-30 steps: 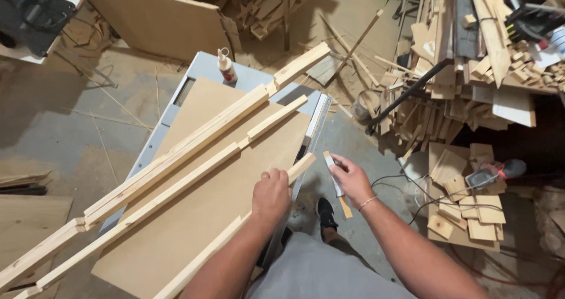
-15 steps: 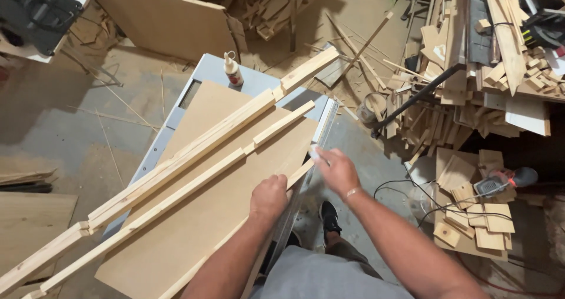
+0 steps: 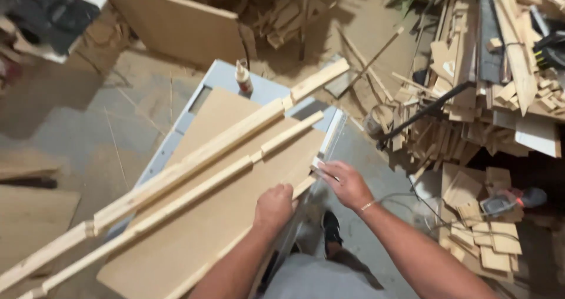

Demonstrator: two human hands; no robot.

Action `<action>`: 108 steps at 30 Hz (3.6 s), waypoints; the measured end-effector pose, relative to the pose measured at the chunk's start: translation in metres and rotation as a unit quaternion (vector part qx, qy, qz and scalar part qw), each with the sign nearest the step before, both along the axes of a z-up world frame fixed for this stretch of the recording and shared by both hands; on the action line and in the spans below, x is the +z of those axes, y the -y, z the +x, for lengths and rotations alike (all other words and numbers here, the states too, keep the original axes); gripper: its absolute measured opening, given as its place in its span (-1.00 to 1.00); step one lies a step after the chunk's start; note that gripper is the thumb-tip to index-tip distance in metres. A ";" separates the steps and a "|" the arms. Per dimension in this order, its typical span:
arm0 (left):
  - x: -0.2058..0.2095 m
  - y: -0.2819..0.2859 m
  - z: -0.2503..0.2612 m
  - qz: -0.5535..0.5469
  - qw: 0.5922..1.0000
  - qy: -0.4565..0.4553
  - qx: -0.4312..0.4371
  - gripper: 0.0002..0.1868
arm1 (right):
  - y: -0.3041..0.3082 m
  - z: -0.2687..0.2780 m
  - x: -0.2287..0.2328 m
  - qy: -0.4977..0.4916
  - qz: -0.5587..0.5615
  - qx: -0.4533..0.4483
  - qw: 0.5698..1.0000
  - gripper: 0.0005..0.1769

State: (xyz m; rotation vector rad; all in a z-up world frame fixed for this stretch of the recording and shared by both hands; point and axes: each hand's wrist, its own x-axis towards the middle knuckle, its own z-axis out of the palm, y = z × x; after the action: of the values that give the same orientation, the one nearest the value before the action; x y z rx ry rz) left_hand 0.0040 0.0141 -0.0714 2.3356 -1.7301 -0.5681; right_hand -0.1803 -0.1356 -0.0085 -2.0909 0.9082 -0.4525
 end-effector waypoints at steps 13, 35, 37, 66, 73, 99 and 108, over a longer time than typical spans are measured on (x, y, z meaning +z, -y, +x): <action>0.020 0.003 0.000 0.000 1.000 0.025 -0.006 -0.64 | 0.026 -0.019 -0.073 -0.068 -0.020 -0.021 0.997 -0.66; 0.008 -0.007 -0.011 -0.049 0.998 0.049 0.012 -0.60 | -0.015 -0.001 -0.051 -0.031 -0.366 0.092 0.925 -0.63; 0.009 -0.011 -0.003 -0.067 0.995 0.068 0.033 -0.58 | -0.011 0.007 -0.046 -0.032 -0.395 0.108 0.912 -0.58; 0.054 -0.417 0.132 0.259 0.927 -0.081 0.259 -0.68 | 0.015 -0.052 -0.036 -0.338 0.033 -0.162 0.927 -0.41; 0.113 -0.350 0.114 0.226 0.940 -0.144 0.213 -0.58 | 0.004 -0.143 -0.104 -0.412 0.052 -0.175 0.893 -0.38; 0.054 -0.136 0.236 -0.195 0.948 0.250 0.003 -0.76 | 0.031 -0.290 -0.198 -0.405 0.259 -0.208 0.852 -0.39; 0.043 -0.117 0.249 -0.046 0.973 0.225 0.008 -0.86 | 0.023 -0.343 -0.243 -0.475 0.114 -0.271 0.830 -0.49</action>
State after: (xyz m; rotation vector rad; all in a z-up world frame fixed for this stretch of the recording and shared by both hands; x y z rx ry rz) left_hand 0.2527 0.1311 -0.0281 2.5469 -1.8571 0.0577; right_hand -0.5231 -0.1587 -0.2514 -1.7487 2.0357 0.4929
